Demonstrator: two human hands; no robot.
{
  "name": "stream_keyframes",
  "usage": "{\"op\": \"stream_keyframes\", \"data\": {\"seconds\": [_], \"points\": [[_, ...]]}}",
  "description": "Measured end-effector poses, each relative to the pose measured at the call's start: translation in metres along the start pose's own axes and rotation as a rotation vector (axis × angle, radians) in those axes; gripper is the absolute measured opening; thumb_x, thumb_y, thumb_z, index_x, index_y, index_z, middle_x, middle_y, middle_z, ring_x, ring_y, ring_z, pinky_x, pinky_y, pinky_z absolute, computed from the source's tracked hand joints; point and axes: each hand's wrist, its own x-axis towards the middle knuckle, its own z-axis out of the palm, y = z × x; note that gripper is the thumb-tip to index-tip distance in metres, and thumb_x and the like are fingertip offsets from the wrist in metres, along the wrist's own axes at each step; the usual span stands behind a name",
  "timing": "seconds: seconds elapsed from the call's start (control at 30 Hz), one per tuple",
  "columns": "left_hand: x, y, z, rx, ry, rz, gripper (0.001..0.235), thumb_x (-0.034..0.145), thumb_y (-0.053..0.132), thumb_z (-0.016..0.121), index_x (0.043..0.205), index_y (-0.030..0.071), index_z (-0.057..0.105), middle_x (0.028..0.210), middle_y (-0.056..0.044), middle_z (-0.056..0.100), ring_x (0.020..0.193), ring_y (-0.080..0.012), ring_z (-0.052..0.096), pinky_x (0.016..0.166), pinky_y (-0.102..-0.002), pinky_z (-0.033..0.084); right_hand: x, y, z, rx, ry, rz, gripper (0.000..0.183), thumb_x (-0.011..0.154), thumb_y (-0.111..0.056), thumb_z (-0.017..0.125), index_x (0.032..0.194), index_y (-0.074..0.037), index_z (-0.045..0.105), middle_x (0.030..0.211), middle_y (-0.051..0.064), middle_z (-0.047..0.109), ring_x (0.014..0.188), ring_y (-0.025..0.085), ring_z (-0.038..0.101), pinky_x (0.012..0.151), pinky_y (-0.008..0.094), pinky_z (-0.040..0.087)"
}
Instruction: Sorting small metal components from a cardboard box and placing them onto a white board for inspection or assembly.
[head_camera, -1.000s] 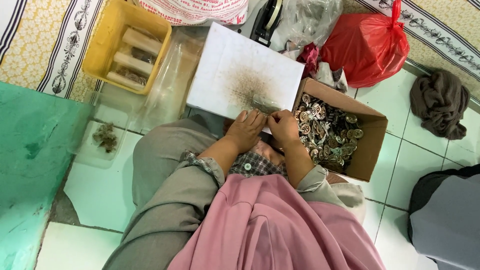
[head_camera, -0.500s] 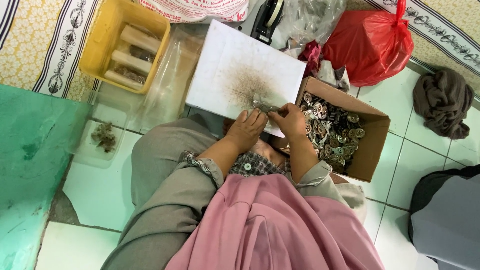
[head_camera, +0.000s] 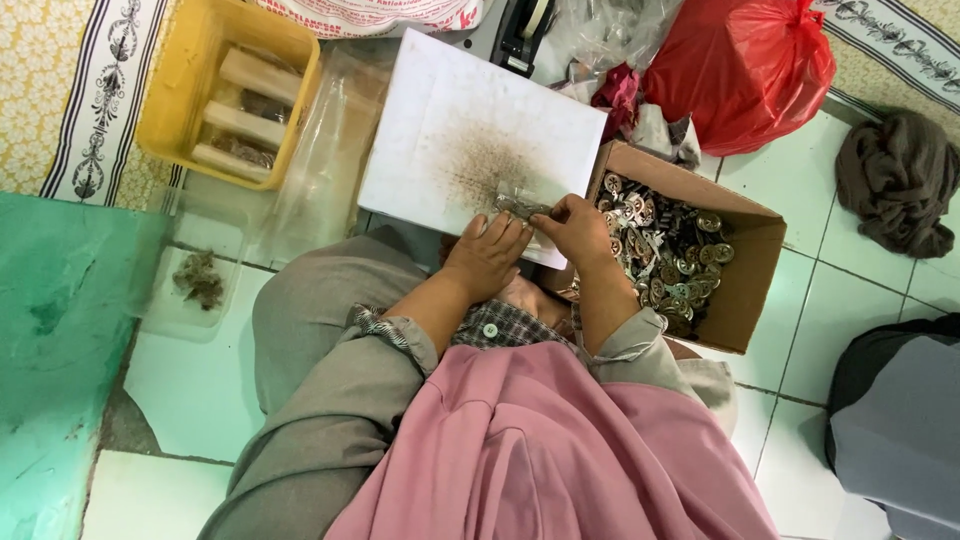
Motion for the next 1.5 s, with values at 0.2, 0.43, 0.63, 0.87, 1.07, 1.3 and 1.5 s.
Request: {"op": "stream_keyframes", "data": {"seconds": [0.2, 0.43, 0.63, 0.87, 1.07, 1.3, 1.5], "points": [[-0.002, -0.002, -0.002, -0.003, 0.060, -0.009, 0.081, 0.080, 0.046, 0.073, 0.149, 0.014, 0.046, 0.144, -0.012, 0.042, 0.142, -0.0341, 0.030, 0.112, -0.054, 0.026, 0.003, 0.002, 0.001, -0.008, -0.034, 0.003, 0.040, 0.083, -0.059, 0.079, 0.097, -0.022, 0.070, 0.093, 0.002, 0.071, 0.101, 0.025, 0.071, 0.087, 0.041, 0.055], [0.000, -0.003, 0.000, -0.034, 0.154, -0.002, 0.075, 0.077, 0.041, 0.075, 0.143, 0.015, 0.052, 0.140, -0.013, 0.047, 0.140, -0.0336, 0.036, 0.110, -0.053, 0.030, -0.003, -0.007, -0.006, -0.006, -0.071, -0.011, 0.050, 0.077, -0.060, 0.083, 0.099, -0.018, 0.068, 0.094, 0.006, 0.072, 0.102, 0.029, 0.071, 0.089, 0.044, 0.055], [0.004, -0.004, 0.002, 0.004, 0.221, 0.016, 0.070, 0.077, 0.033, 0.074, 0.141, 0.013, 0.054, 0.136, -0.014, 0.050, 0.137, -0.0347, 0.040, 0.106, -0.053, 0.033, -0.008, -0.009, -0.008, -0.007, -0.079, -0.012, 0.043, 0.084, -0.056, 0.078, 0.102, -0.019, 0.067, 0.096, 0.006, 0.072, 0.102, 0.029, 0.071, 0.088, 0.044, 0.055], [0.009, -0.014, -0.029, -0.168, 0.391, 0.004, 0.038, 0.085, 0.023, 0.060, 0.121, 0.016, 0.065, 0.118, -0.005, 0.059, 0.122, -0.0261, 0.055, 0.093, -0.044, 0.042, -0.002, 0.025, 0.005, 0.226, 0.030, -0.101, 0.027, 0.096, -0.046, 0.072, 0.104, -0.020, 0.073, 0.088, 0.004, 0.072, 0.087, 0.022, 0.070, 0.077, 0.041, 0.056], [0.013, -0.030, -0.039, -0.218, 0.529, -0.023, 0.009, 0.088, 0.023, 0.059, 0.087, 0.018, 0.066, 0.105, -0.003, 0.058, 0.107, -0.0275, 0.060, 0.081, -0.043, 0.045, -0.049, 0.023, 0.017, 0.270, 0.445, -0.518, 0.019, 0.088, -0.016, 0.080, 0.104, -0.008, 0.075, 0.092, 0.010, 0.057, 0.086, 0.025, 0.063, 0.073, 0.030, 0.057], [0.010, -0.033, -0.056, -0.145, 0.579, -0.009, 0.014, 0.088, 0.018, 0.062, 0.075, 0.017, 0.060, 0.080, 0.002, 0.052, 0.087, -0.0212, 0.061, 0.075, -0.038, 0.046, -0.065, -0.011, 0.022, -0.118, 0.490, -0.967, 0.041, 0.077, -0.022, 0.086, 0.116, -0.016, 0.073, 0.117, 0.012, 0.063, 0.107, 0.033, 0.063, 0.092, 0.048, 0.053], [0.001, -0.034, -0.073, -0.169, 0.601, -0.108, 0.014, 0.095, 0.019, 0.061, 0.081, 0.017, 0.059, 0.074, 0.000, 0.054, 0.078, -0.0206, 0.063, 0.075, -0.038, 0.046, -0.064, -0.026, 0.033, -0.191, 0.556, -0.961, 0.021, 0.085, -0.011, 0.077, 0.105, -0.018, 0.076, 0.109, 0.006, 0.068, 0.106, 0.030, 0.069, 0.089, 0.042, 0.057]]}}
